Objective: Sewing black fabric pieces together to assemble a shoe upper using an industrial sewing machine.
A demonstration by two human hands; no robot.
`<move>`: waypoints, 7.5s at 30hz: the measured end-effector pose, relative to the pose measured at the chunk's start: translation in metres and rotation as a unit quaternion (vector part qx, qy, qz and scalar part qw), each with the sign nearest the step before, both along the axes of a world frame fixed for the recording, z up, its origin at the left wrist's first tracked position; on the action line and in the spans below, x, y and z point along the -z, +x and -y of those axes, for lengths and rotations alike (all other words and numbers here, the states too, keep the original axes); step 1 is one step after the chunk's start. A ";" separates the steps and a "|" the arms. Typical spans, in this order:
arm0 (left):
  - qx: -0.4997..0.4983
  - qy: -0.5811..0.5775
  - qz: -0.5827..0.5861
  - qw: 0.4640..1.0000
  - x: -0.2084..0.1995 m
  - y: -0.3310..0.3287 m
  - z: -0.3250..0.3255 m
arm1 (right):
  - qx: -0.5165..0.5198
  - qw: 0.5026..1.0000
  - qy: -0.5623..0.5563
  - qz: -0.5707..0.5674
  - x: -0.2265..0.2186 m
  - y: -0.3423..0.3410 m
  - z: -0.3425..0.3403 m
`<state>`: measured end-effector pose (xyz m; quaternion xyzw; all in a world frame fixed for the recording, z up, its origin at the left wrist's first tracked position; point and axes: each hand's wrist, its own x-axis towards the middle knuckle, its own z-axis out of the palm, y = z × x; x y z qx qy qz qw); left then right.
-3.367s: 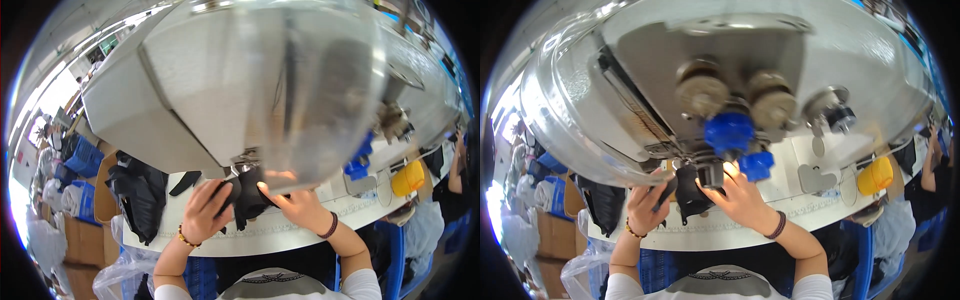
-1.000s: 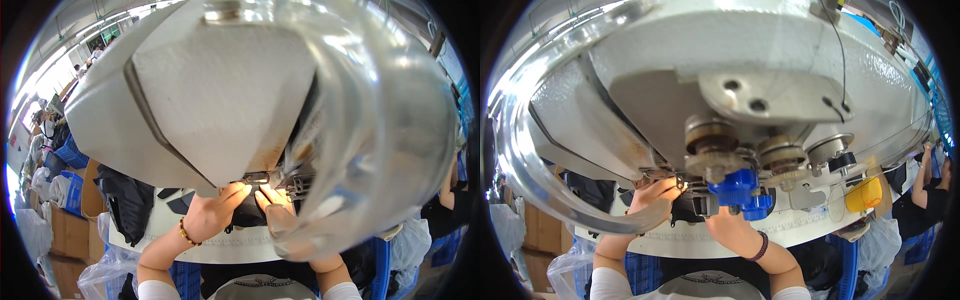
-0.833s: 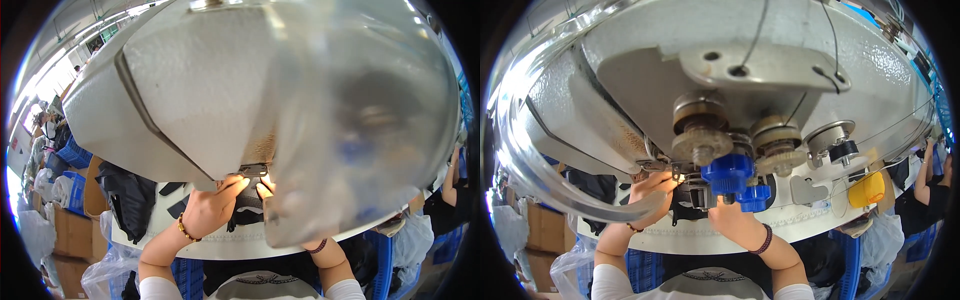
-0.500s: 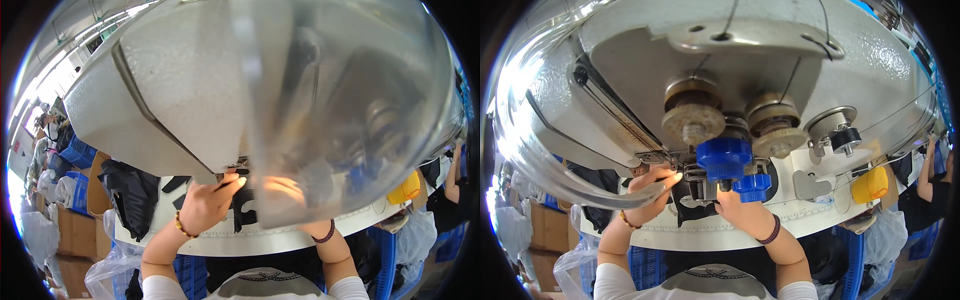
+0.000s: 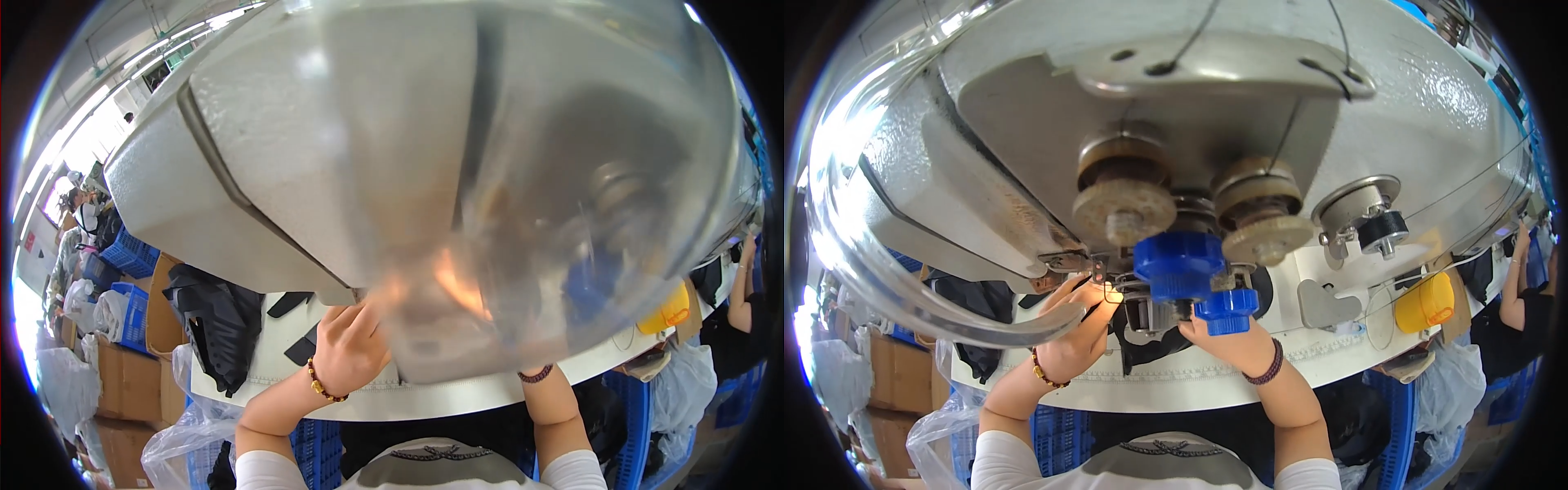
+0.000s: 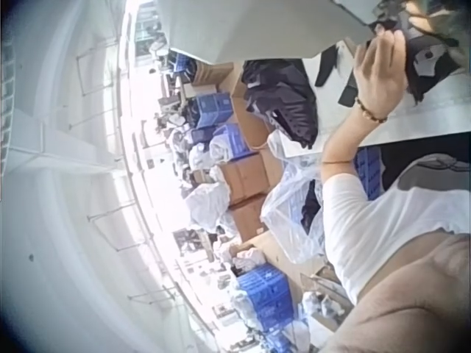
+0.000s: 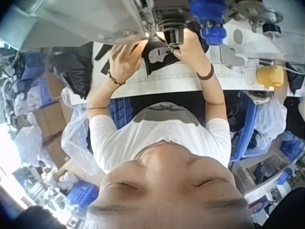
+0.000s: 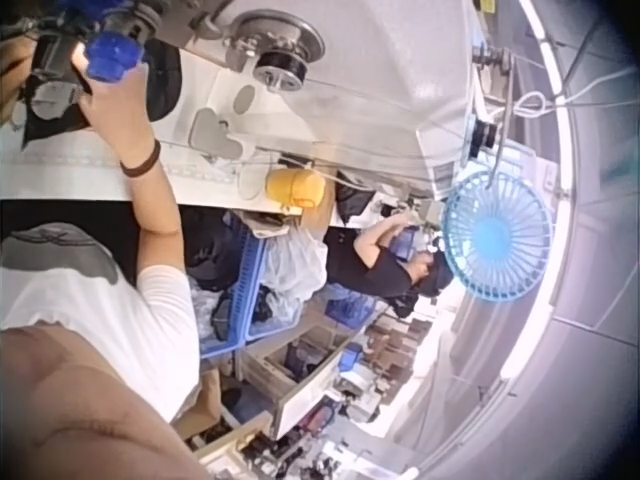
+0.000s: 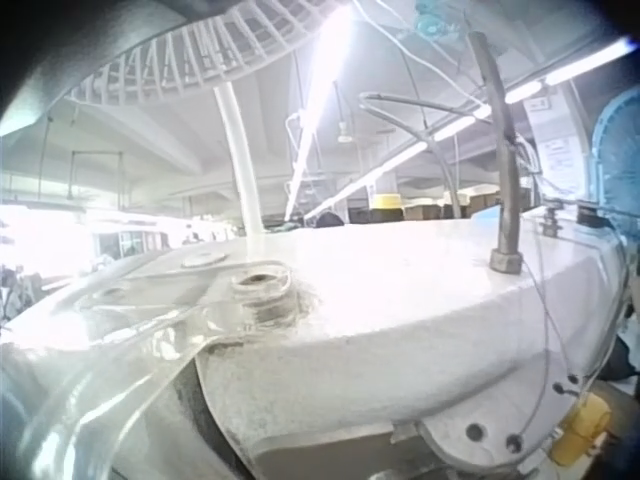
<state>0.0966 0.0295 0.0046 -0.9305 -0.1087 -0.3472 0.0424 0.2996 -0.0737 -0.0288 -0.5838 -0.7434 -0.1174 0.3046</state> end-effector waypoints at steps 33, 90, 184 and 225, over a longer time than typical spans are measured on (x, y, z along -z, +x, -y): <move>-0.006 -0.156 -0.141 0.978 -0.002 -0.007 0.038 | -0.040 0.951 0.098 -0.291 0.013 -0.003 0.012; -0.045 -0.016 0.052 0.998 0.022 0.008 0.051 | -0.119 0.729 -0.067 -0.670 0.026 -0.048 0.023; -0.016 -0.032 -0.042 0.998 -0.012 0.005 -0.003 | -0.080 0.960 -0.086 -0.254 -0.019 0.015 -0.022; -0.012 0.082 0.022 0.996 -0.004 0.021 0.015 | -0.084 0.971 0.075 -0.213 -0.005 -0.006 -0.013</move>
